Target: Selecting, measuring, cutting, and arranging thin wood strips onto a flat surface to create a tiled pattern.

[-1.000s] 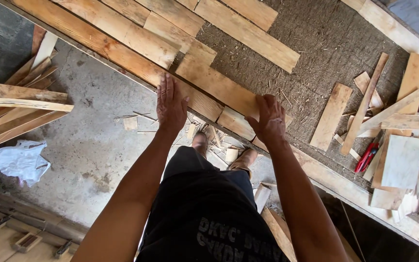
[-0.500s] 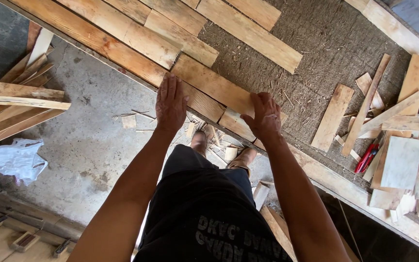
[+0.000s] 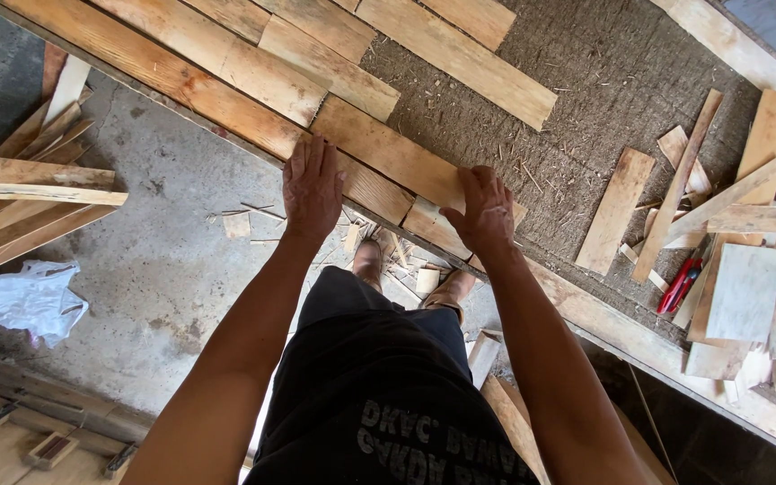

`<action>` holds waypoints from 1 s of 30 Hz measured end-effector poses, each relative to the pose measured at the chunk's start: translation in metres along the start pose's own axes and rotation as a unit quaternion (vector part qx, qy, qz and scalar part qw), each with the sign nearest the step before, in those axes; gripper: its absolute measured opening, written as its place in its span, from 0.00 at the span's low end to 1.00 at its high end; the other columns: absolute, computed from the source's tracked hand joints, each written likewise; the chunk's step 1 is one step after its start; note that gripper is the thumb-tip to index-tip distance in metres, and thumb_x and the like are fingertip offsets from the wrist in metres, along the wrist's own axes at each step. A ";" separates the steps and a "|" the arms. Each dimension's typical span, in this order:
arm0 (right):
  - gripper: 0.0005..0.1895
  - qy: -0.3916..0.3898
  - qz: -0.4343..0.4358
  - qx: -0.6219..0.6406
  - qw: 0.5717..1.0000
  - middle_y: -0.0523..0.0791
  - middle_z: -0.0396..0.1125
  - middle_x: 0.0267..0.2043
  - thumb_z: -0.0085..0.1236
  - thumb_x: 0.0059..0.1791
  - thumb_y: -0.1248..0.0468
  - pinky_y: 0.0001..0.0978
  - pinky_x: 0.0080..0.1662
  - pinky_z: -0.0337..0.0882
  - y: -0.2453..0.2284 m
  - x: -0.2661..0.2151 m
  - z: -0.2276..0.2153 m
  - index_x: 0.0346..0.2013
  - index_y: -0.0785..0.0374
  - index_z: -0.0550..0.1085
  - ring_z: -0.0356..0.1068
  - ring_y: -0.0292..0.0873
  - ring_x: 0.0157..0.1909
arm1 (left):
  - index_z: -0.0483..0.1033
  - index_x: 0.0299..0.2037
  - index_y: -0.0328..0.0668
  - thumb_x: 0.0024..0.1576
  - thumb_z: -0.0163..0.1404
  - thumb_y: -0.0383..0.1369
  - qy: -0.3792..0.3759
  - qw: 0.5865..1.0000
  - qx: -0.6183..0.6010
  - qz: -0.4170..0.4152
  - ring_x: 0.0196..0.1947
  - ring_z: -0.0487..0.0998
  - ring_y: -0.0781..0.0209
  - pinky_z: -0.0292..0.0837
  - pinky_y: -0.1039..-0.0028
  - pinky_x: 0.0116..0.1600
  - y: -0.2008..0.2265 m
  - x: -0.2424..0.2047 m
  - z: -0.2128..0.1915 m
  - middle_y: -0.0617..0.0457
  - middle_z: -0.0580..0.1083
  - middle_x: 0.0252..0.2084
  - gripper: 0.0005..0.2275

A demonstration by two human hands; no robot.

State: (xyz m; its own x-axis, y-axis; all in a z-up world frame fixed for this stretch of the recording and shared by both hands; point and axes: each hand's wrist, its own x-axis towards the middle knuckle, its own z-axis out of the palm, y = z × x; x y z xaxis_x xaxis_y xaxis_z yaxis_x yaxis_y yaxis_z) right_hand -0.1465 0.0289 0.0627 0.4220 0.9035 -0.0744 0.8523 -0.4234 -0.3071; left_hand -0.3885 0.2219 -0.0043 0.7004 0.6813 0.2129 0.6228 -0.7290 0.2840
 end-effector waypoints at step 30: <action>0.44 -0.011 0.001 0.000 1.000 0.52 0.61 0.66 0.73 0.42 0.51 0.51 0.69 0.55 0.013 0.001 0.008 0.67 0.62 0.65 0.62 0.54 0.65 | 0.65 0.68 0.32 0.65 0.51 0.41 -0.025 1.000 0.013 0.004 0.67 0.60 0.33 0.60 0.46 0.66 0.007 0.011 -0.008 0.38 0.61 0.72 0.25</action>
State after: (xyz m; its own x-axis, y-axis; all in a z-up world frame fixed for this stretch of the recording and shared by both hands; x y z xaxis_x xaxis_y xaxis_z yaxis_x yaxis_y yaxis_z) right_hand -0.1375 0.0253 0.0507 0.4176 0.9036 -0.0959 0.8513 -0.4259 -0.3064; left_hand -0.3788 0.2250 0.0071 0.7217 0.6715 0.1679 0.6251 -0.7365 0.2586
